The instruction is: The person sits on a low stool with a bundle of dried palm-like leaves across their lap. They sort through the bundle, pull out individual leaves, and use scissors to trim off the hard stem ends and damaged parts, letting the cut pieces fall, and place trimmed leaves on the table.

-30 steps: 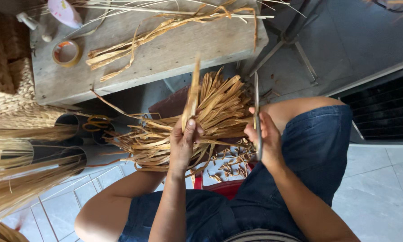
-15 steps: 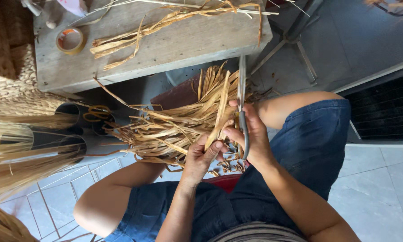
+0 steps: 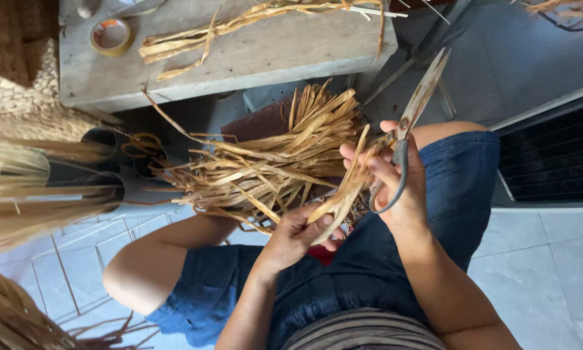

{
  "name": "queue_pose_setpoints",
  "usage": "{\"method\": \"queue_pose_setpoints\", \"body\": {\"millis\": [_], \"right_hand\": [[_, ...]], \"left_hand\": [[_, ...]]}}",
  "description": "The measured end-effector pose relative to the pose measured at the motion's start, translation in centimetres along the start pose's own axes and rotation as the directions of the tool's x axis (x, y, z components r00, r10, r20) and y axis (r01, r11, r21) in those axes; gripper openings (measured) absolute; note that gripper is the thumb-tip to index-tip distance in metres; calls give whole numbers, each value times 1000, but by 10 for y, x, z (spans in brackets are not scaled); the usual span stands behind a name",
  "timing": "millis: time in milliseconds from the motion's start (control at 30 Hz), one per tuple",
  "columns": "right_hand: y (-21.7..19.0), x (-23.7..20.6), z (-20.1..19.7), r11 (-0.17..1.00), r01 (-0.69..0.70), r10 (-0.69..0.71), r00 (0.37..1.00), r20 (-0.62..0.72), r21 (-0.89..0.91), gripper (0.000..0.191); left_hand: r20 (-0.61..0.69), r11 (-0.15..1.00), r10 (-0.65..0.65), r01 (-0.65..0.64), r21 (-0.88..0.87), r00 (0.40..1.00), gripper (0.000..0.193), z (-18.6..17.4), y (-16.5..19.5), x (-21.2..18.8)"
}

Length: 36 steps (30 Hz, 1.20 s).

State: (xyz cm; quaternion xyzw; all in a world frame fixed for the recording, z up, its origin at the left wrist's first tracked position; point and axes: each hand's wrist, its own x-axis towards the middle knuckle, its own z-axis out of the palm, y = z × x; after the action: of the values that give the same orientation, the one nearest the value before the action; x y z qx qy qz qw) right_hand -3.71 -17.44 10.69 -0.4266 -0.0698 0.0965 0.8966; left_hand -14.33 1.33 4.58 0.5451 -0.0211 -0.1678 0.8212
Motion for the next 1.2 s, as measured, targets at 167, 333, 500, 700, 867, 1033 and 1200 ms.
{"method": "queue_pose_setpoints", "body": {"millis": [167,333,500,700,867,1033,1200], "right_hand": [[-3,-14,8,996,76,-71,994,81,-55,57],[-6,-33,22,955,174,-134,976,173,-241,55],[-14,-44,32,937,230,-157,950,271,-264,51],[-25,-50,30,944,232,-170,951,259,-234,53],[-39,-48,9,922,267,-172,931,322,-280,57],[-46,-59,-16,783,193,98,900,424,-591,68],[-43,-67,-25,721,154,197,889,413,-676,78]], "left_hand": [[19,991,67,-64,-120,998,53,17,12,-4],[-50,979,120,-126,-160,992,62,37,24,-11],[20,991,105,-102,-87,994,53,46,28,-20],[-14,991,131,-131,10,991,48,46,25,-31],[-217,983,165,-179,-46,962,42,41,28,-31],[-285,982,159,-181,-50,945,40,32,37,-37],[-284,982,188,-189,26,940,37,30,42,-43]]}}
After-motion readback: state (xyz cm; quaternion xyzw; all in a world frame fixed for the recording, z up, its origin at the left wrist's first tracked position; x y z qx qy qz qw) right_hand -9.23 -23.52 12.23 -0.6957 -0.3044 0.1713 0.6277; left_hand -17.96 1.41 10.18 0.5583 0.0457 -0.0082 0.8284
